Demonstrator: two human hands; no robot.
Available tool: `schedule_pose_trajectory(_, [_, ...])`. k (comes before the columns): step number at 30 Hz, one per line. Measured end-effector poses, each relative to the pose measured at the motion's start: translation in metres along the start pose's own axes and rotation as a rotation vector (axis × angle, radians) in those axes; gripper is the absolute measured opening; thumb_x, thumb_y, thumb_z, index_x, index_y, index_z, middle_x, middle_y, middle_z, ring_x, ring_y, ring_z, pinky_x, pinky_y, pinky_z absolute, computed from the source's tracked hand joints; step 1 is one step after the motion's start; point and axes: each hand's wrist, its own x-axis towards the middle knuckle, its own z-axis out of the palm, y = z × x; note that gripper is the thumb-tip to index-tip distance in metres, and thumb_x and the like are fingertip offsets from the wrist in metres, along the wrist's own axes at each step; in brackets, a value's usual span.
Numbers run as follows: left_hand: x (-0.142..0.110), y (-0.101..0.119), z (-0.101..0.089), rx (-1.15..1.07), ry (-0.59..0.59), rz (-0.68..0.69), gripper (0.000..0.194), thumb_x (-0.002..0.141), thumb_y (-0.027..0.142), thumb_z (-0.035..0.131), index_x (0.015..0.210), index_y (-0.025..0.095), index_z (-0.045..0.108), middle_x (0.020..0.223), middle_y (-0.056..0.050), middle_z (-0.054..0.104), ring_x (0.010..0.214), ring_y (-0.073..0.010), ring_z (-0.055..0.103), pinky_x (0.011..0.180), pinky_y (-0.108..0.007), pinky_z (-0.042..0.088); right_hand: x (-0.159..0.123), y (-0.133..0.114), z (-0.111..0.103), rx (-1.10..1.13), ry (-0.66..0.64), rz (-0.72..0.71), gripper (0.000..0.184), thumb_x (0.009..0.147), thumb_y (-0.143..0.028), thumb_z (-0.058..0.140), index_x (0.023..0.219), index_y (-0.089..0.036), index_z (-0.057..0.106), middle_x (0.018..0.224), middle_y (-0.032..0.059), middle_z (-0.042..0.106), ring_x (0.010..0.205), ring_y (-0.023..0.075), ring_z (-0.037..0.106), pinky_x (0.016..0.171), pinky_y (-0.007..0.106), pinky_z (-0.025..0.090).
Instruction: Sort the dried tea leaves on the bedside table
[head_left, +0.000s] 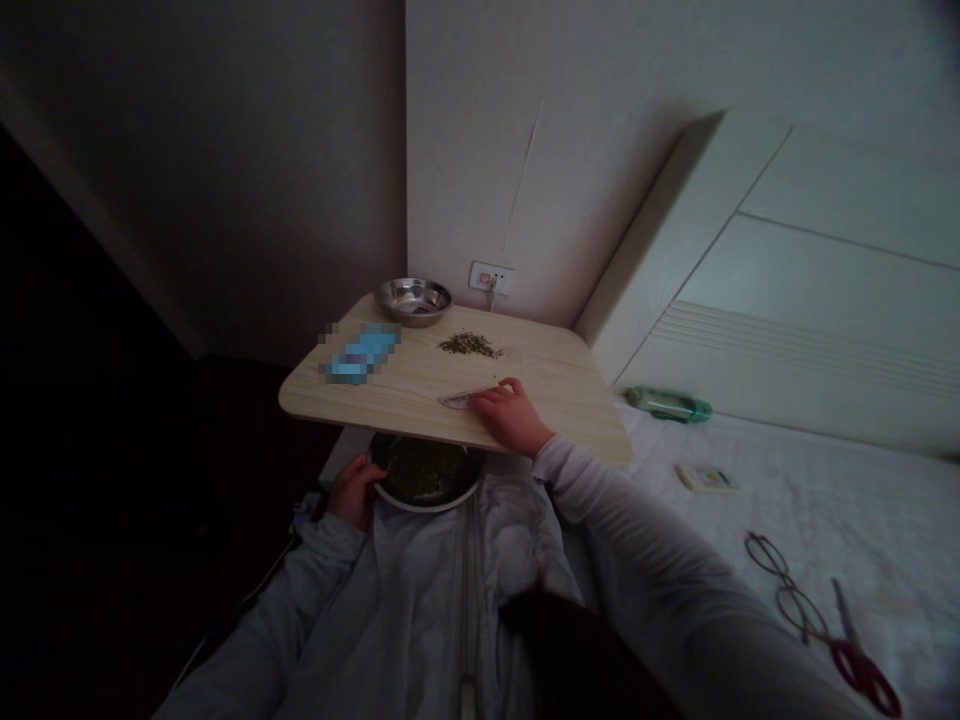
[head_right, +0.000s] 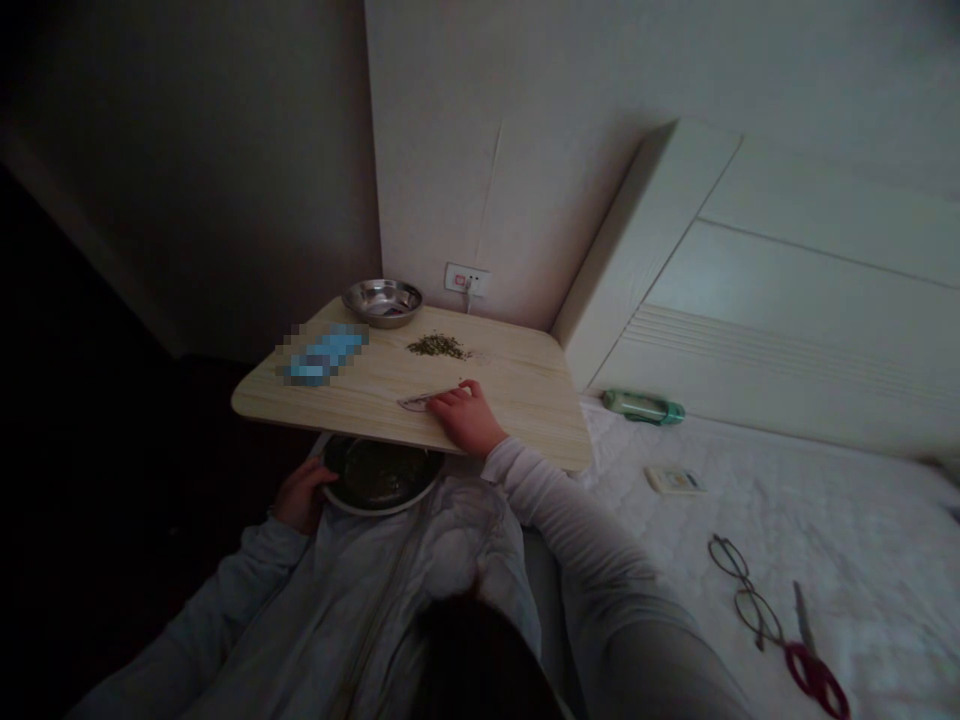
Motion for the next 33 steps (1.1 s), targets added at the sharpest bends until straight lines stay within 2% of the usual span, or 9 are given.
schedule_pose_trajectory(8, [-0.001, 0.001, 0.002, 0.0, 0.01, -0.008, 0.011, 0.041, 0.011, 0.052, 0.05, 0.016, 0.048, 0.038, 0.008, 0.042, 0.036, -0.0062, 0.038, 0.039, -0.019, 0.029, 0.001, 0.002, 0.0, -0.009, 0.04, 0.023, 0.027, 0.074, -0.019, 0.031, 0.096, -0.02, 0.046, 0.095, 0.0049, 0.052, 0.087, 0.0146, 0.042, 0.083, 0.033, 0.013])
schedule_pose_trajectory(16, [-0.003, 0.004, 0.004, 0.007, 0.024, -0.009, 0.012, 0.039, 0.011, 0.052, 0.048, 0.016, 0.047, 0.038, 0.008, 0.042, 0.037, -0.0064, 0.038, 0.039, -0.019, 0.03, 0.021, 0.038, -0.007, -0.055, 0.177, 0.32, 0.029, 0.075, -0.02, 0.027, 0.098, -0.02, 0.045, 0.092, 0.0057, 0.054, 0.084, 0.0159, 0.043, 0.078, 0.032, 0.017])
schedule_pose_trajectory(20, [-0.002, 0.003, 0.002, 0.013, 0.02, -0.016, 0.011, 0.04, 0.012, 0.052, 0.049, 0.016, 0.047, 0.038, 0.008, 0.042, 0.038, -0.0062, 0.039, 0.039, -0.019, 0.03, 0.019, 0.048, -0.002, -0.103, 0.135, 0.409, 0.029, 0.075, -0.02, 0.027, 0.097, -0.021, 0.046, 0.091, 0.0063, 0.054, 0.083, 0.0168, 0.044, 0.075, 0.033, 0.018])
schedule_pose_trajectory(28, [-0.001, 0.002, 0.002, 0.046, -0.007, -0.014, 0.012, 0.039, 0.013, 0.053, 0.048, 0.016, 0.046, 0.04, 0.007, 0.045, 0.039, -0.0076, 0.042, 0.039, -0.019, 0.03, 0.003, 0.036, 0.001, -0.096, 0.07, 0.388, 0.029, 0.075, -0.021, 0.029, 0.096, -0.02, 0.047, 0.09, 0.0068, 0.054, 0.083, 0.0166, 0.044, 0.074, 0.032, 0.019])
schedule_pose_trajectory(33, [-0.003, 0.003, 0.006, 0.047, -0.075, -0.075, 0.012, 0.04, 0.011, 0.052, 0.051, 0.015, 0.049, 0.042, 0.006, 0.048, 0.041, -0.0084, 0.044, 0.042, -0.02, 0.032, -0.006, 0.031, -0.002, -0.05, 0.126, 0.376, 0.028, 0.074, -0.021, 0.03, 0.095, -0.019, 0.049, 0.087, 0.0068, 0.055, 0.081, 0.0161, 0.045, 0.075, 0.032, 0.021])
